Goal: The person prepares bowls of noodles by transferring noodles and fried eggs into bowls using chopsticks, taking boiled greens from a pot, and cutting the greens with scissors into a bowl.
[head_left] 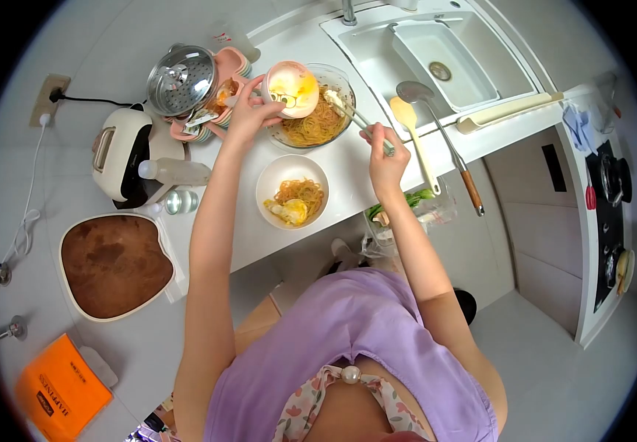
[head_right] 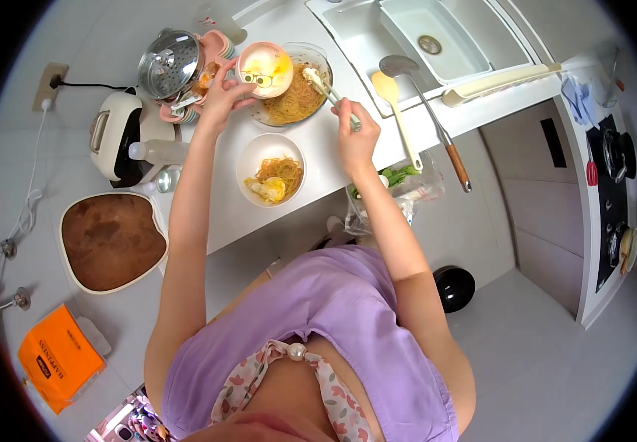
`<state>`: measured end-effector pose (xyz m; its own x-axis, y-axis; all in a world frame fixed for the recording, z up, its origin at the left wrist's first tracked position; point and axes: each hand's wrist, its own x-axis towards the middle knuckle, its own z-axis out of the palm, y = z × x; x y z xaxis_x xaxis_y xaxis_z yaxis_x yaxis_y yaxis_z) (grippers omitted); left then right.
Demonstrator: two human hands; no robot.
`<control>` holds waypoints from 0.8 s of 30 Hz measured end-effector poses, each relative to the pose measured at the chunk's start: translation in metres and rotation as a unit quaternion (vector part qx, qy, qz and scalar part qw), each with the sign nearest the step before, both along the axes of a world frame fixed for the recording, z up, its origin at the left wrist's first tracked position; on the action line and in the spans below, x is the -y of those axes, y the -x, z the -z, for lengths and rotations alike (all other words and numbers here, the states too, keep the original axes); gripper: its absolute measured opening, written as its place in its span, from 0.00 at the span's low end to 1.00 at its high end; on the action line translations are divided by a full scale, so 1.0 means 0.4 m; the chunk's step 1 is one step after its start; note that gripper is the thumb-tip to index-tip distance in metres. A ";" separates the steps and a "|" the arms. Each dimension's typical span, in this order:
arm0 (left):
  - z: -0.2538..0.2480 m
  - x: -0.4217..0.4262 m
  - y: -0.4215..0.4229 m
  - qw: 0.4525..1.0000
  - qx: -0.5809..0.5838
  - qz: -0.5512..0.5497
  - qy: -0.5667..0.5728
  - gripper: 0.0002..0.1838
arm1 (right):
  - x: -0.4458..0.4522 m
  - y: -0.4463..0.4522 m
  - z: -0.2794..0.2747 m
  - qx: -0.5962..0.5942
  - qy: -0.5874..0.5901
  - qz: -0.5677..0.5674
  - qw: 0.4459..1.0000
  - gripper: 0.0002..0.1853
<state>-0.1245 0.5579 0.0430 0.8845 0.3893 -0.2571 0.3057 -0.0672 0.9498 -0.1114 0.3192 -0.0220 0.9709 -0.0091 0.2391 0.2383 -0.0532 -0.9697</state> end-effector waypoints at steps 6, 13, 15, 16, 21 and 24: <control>0.044 -0.022 0.023 0.998 0.036 -0.008 0.051 0.42 | 0.022 -0.009 -0.015 -0.085 -0.190 0.031 0.978 0.18; 0.021 0.040 -0.008 1.000 -0.006 0.019 -0.013 0.40 | 0.050 0.000 -0.085 -0.081 -0.234 0.023 0.969 0.19; 0.009 0.056 -0.028 0.999 -0.026 0.038 -0.021 0.40 | 0.037 -0.001 -0.097 -0.093 -0.234 -0.016 0.968 0.19; 0.004 0.065 -0.037 0.998 -0.021 0.048 -0.029 0.40 | 0.028 -0.003 -0.091 -0.103 -0.229 -0.037 0.967 0.19; 0.014 0.075 -0.064 0.987 0.008 0.089 -0.136 0.39 | -0.009 -0.002 -0.069 -0.089 -0.198 -0.043 0.975 0.14; -0.002 0.089 -0.064 0.962 0.013 0.094 -0.257 0.40 | -0.020 0.002 -0.057 0.041 -0.053 -0.036 0.997 0.10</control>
